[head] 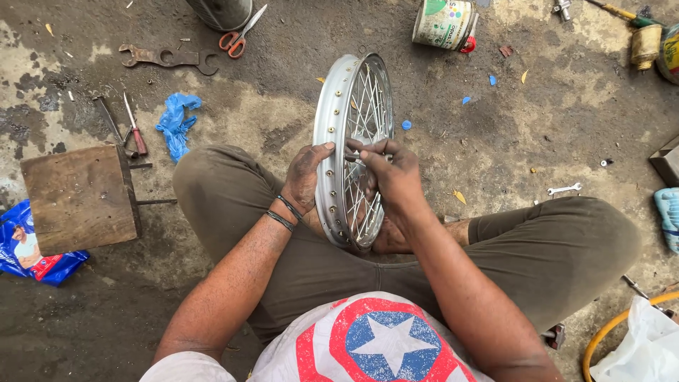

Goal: The person sits on the ground and uses a spoke wrench to tighten the nipples on a bicycle wheel. They rotate the wheel periodically to access different spokes and continue the tightening process.

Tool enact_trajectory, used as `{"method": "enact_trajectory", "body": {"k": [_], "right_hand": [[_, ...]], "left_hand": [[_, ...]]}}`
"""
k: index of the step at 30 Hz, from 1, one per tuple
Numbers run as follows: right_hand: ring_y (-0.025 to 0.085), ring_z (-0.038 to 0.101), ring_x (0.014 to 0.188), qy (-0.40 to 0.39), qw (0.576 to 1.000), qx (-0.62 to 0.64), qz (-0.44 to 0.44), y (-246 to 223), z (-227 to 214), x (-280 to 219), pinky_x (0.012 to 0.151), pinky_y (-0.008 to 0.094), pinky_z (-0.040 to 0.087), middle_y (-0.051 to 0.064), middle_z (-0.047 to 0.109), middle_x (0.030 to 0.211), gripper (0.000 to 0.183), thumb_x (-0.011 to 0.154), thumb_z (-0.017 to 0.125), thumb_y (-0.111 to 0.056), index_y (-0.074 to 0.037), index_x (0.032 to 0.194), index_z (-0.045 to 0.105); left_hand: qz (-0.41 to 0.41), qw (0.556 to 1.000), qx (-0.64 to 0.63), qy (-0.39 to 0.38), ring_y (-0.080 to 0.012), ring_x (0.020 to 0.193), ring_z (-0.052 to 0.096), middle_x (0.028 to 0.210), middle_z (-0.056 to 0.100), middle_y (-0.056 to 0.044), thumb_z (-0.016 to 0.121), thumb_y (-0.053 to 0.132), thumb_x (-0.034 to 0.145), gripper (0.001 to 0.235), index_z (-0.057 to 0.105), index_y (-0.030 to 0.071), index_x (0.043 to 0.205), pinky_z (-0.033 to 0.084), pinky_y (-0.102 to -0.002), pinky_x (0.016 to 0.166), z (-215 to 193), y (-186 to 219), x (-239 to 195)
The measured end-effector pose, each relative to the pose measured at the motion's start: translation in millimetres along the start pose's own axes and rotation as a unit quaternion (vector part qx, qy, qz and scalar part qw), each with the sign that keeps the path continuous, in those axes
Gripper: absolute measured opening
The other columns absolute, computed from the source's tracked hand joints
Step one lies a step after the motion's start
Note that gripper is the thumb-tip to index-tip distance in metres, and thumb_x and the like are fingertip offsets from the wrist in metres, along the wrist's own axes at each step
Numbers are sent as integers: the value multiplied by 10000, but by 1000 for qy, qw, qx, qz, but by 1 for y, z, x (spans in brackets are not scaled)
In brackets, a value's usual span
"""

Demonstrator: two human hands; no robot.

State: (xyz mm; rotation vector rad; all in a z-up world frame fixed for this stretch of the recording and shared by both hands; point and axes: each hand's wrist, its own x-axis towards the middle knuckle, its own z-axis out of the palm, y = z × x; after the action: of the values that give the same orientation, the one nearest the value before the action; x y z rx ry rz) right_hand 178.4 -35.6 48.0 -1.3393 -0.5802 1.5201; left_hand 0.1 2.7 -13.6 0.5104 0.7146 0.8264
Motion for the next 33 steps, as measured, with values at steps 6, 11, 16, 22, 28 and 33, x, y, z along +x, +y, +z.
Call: {"method": "enact_trajectory", "body": {"k": [6,11,16,22,28,33], "right_hand": [[96,569,453,12,999,-19,-29,-3,13,24,396,245,500,1,590,609,90,994,664,-107,-37,992,608],[83,550,468,25,986,-106,-122,27,23,-39,384,227,445,-32,650,755,140,966,650,-97,-6,1072,644],[91,520,463,7,998,53,45,-2,2,17,403,241,453,-7,559,623,117,993,674,-108,-2,1043,674],[66,547,497,34,997,-47,-51,26,12,0,408,244,429,-16,601,635,99,982,641,-128,-50,1041,653],[21,558,705,12,959,-196,-205,28,-5,-28,577,206,460,-30,657,813,139,995,686,-80,11,1100,684],[50,567,577,-9,930,-351,-110,-16,-38,-20,520,224,473,0,649,652,160,933,682,-63,15,1066,726]], "left_hand": [[28,997,-25,-62,-199,889,710,1050,673,-173,606,276,1006,407,629,-57,1237,623,-338,828,7,0,-4],[48,995,-10,-85,-185,955,723,1164,717,-108,601,318,946,420,653,-63,1113,636,-328,866,8,10,-11],[-6,1000,-27,-1,-216,906,701,1035,704,-145,637,277,989,364,658,-50,1147,612,-346,844,-1,4,-2],[44,998,40,12,-192,882,684,1035,718,-128,653,302,999,399,669,-59,1169,589,-314,817,7,7,-12],[187,905,338,180,-141,874,558,972,623,-104,593,397,1111,457,641,-53,1169,491,-293,770,34,-32,-40],[300,878,339,155,-103,1008,586,1093,661,-47,618,353,1128,411,643,-45,1230,501,-244,909,68,-49,-54]]}}
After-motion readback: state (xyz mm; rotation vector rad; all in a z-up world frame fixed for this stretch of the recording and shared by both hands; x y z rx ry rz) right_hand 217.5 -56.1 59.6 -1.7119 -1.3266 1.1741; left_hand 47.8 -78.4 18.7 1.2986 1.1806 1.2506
